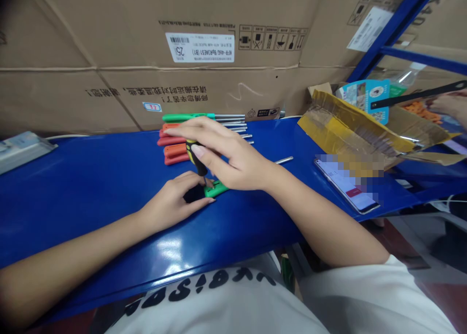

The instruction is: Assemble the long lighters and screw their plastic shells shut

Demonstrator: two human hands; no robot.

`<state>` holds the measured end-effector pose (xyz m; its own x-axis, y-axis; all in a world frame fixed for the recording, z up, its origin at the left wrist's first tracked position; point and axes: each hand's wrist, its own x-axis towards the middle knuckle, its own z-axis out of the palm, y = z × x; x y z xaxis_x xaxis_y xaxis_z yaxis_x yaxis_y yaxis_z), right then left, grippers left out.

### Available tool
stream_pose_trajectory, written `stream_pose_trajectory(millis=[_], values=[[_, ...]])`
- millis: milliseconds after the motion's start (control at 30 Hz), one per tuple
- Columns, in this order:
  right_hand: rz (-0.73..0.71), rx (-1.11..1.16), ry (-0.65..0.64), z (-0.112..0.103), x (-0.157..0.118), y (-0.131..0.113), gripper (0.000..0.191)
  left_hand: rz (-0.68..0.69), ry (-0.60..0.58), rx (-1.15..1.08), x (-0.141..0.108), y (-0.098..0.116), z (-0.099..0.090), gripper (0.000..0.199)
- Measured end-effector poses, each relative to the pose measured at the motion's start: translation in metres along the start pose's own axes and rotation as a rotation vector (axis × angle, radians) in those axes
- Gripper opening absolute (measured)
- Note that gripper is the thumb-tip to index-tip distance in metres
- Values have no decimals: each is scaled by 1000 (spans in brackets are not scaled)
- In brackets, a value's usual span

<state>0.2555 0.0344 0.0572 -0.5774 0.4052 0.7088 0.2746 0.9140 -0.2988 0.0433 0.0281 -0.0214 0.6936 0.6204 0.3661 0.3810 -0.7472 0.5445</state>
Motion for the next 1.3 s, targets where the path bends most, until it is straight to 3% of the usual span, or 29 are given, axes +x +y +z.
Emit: stream_pose_trajectory(millis=[100, 200, 267, 367, 433, 600, 733, 800, 967, 1167, 1300], values=[[31, 44, -10, 1, 0, -2, 31, 8, 9, -6, -1, -1, 1, 18], [-25, -139, 88, 2, -2, -2, 27, 18, 24, 9, -1, -3, 3, 24], [-34, -180, 79, 2, -2, -4, 28, 7, 16, 16, -1, -3, 4, 24], [26, 6, -25, 0, -1, -7, 34, -7, -6, 12, -1, -3, 3, 20], [27, 74, -27, 0, 0, -7, 31, -1, -9, 22, -1, -4, 3, 19], [-36, -183, 109, 2, -2, -5, 21, 19, 5, 26, -2, -3, 3, 22], [66, 78, -36, 1, 0, -8, 33, -3, -17, 4, -1, -1, 1, 18], [72, 148, -44, 1, 1, -8, 31, -3, -22, 3, -1, -1, 2, 19], [-47, -180, 114, 5, -2, -3, 23, 19, -4, 31, -2, -3, 3, 22], [109, 106, -27, 6, -1, -5, 37, 3, -12, 26, -3, -2, 2, 16], [-17, -131, 91, 6, -3, -1, 29, 10, 12, 54, -3, -3, 3, 20]])
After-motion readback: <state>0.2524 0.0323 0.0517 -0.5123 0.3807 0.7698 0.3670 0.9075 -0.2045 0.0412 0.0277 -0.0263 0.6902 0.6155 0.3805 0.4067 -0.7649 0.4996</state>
